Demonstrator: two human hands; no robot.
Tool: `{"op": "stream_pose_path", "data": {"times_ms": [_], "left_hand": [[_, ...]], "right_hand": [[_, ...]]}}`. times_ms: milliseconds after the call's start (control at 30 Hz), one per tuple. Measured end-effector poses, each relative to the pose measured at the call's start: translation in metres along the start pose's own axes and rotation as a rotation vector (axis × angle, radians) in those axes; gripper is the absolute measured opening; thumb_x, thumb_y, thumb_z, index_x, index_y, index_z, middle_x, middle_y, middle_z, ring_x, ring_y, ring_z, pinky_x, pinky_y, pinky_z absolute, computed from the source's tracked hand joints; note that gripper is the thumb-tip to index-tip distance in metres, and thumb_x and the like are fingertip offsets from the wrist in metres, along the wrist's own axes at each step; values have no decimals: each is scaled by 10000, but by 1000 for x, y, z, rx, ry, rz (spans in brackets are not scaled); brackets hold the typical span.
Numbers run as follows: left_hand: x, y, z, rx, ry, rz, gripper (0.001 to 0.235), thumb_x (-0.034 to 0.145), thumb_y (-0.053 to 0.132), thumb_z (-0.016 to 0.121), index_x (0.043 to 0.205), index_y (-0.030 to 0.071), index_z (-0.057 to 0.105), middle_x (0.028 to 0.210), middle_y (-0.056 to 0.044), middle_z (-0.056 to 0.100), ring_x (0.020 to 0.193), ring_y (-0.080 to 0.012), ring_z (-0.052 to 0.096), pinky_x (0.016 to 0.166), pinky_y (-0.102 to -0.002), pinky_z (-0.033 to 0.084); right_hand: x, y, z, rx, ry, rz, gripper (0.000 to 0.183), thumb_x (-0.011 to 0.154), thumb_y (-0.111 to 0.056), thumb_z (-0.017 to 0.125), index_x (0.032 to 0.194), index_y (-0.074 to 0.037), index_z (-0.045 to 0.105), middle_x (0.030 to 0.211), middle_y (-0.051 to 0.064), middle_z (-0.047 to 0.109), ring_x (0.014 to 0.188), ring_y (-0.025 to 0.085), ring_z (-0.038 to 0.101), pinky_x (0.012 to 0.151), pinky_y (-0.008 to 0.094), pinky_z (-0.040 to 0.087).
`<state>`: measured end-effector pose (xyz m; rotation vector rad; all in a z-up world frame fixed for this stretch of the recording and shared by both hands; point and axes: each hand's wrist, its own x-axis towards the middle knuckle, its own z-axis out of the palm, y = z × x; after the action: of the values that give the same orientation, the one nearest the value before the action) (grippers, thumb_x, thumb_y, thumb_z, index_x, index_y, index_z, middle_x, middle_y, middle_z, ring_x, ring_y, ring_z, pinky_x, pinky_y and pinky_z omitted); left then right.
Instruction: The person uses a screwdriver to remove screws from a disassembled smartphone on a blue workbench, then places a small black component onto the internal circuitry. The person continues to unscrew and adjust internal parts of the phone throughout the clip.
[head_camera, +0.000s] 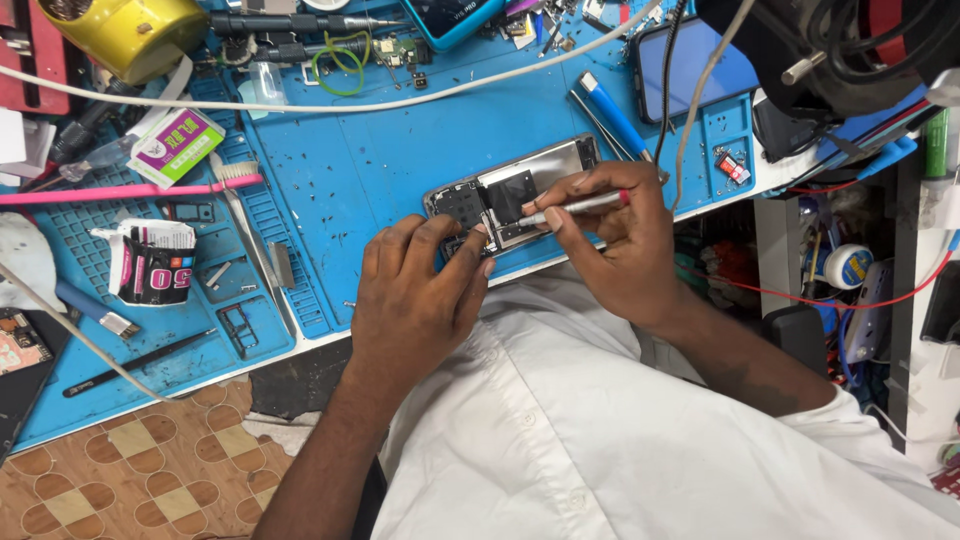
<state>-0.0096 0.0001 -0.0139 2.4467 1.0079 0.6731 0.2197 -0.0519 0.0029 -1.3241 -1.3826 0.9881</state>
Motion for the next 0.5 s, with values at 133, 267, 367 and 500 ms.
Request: {"op": "stream_pose_path", "data": {"times_ms": [133,267,367,500], "left_hand": [[1,3,-2,-3,-4,-3,322,972,275,757,1236,94,729,1221,-120,622,1198,-310,552,1030,-485,471],[3,7,-3,-4,-2,-17,322,969,264,760,1240,93,727,1209,-123,630,1200,-319,561,1029,-478,472],[5,9,-2,13,5,-19,318,967,266,764,1231,93,726,1197,-121,633,1195,-322,567,1023,-478,471],[6,10,-3,-39,13,-49,340,946,240,783,1230,65,719,1185,-130,635,1178,-329,570,1016,-483,466]], "right_hand": [[-9,17,11,198,167,63,315,1090,57,585,1255,-58,343,1180,208,665,1173,290,734,986,356,679],[-12,23,14,281,258,109,313,1088,30,599,1237,-56,337,1177,228,686,1139,306,749,951,348,681],[-9,22,11,337,258,139,301,1091,22,597,1236,-51,343,1185,232,681,1141,313,747,952,345,683],[-8,21,9,347,243,153,308,1085,21,591,1244,-52,338,1220,234,664,1156,317,738,964,342,678]]}}
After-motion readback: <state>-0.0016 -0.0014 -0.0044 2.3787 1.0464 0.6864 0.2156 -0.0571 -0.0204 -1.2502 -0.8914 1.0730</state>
